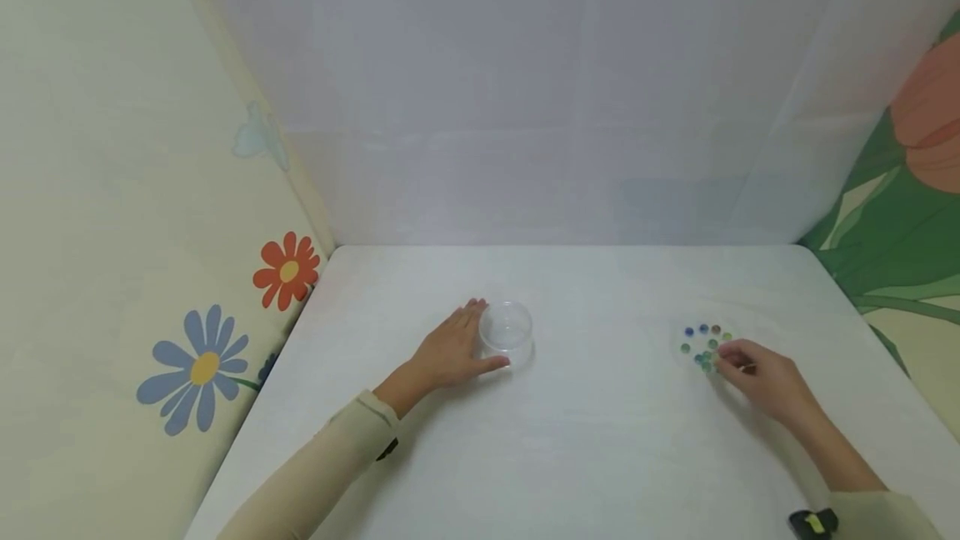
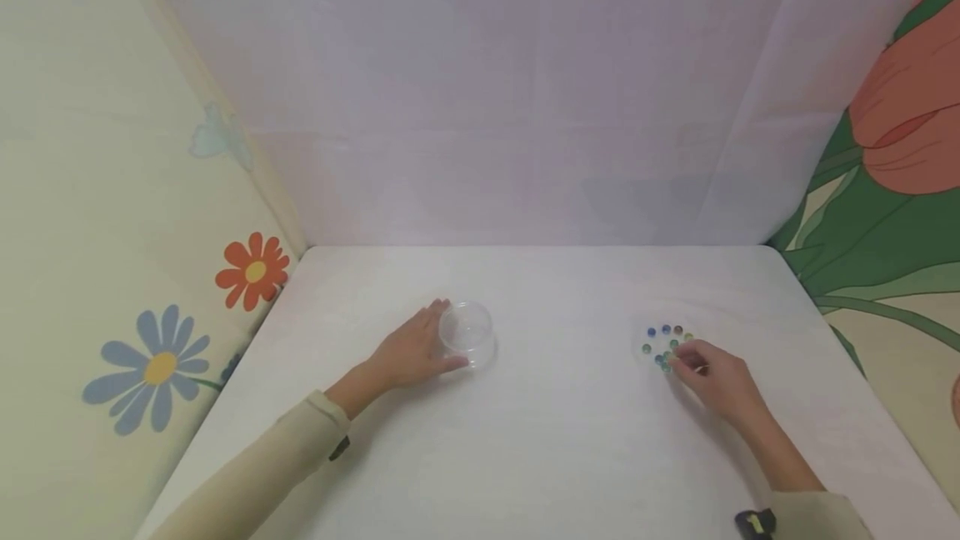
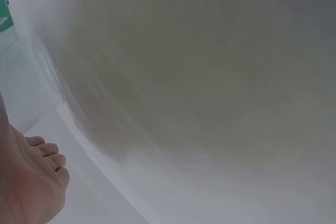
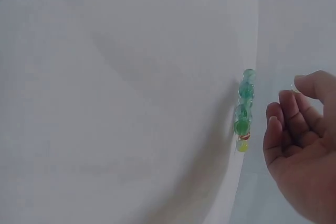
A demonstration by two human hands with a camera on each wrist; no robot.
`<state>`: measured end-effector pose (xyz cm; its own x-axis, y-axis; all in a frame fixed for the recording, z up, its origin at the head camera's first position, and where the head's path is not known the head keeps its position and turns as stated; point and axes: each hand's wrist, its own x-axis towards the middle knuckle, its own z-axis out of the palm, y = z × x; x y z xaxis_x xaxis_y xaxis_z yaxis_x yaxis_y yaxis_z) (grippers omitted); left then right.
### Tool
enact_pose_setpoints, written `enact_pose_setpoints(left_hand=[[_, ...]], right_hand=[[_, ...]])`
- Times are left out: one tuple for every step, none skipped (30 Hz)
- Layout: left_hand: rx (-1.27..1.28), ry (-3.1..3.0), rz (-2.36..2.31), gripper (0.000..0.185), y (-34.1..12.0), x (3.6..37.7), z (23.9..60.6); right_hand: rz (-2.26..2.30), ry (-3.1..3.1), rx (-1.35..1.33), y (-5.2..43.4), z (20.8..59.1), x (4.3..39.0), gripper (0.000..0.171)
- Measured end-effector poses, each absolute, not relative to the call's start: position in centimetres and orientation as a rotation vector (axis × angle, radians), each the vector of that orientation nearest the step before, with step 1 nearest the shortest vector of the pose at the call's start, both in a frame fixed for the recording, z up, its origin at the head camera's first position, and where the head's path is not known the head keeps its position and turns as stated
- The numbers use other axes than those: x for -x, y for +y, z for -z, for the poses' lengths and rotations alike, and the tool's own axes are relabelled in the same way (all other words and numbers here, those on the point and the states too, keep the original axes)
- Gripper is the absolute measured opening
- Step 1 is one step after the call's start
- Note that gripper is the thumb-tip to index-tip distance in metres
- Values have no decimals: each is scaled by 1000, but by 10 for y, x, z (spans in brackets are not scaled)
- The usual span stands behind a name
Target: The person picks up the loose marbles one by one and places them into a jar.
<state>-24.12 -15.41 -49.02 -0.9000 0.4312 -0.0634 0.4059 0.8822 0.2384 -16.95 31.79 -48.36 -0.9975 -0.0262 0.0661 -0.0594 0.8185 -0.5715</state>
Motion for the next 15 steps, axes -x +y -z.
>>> enact_pose_setpoints(left_hand=[[-657, 2938, -334, 111, -154, 241, 490], [-660, 2939, -331, 111, -154, 242, 490], [-662, 2939, -331, 111, -155, 242, 491], [-663, 2939, -333, 111, -155, 242, 491], [-664, 2938, -332, 111, -155, 243, 491], [-664, 2938, -332, 111, -155, 243, 491], [-663, 2938, -332, 111, -155, 243, 491], [-664, 2939, -332, 111, -155, 243, 492], [-663, 2941, -333, 111, -155, 243, 493], [-662, 2942, -332, 111, -155, 243, 493], [-660, 2943, -330, 111, -155, 243, 493], [-658, 2944, -329, 111, -155, 243, 493], [-657, 2943, -330, 111, -155, 243, 493], [-656, 2941, -329, 111, -154, 243, 493], [-653, 2938, -330, 111, -154, 243, 493]], right_hand=[[-943, -2934, -70, 316, 483, 169, 23], [-950, -2925, -70, 314, 483, 169, 23], [-961, -2923, -66, 312, 482, 169, 23], [-980, -2923, -56, 310, 482, 169, 23], [-995, -2923, -44, 308, 481, 169, 24], [-1007, -2921, -39, 307, 481, 169, 24], [-1017, -2922, -28, 305, 482, 169, 24], [-1025, -2926, -18, 304, 482, 169, 25], [-1045, -2930, -9, 302, 481, 170, 26], [-1062, -2929, -3, 301, 481, 170, 27], [-1081, -2928, 4, 299, 481, 170, 27], [-1098, -2925, 10, 298, 481, 171, 28], [-1119, -2922, 17, 297, 482, 171, 29], [-1147, -2916, 25, 296, 482, 172, 30], [-1172, -2908, 32, 294, 482, 172, 31]])
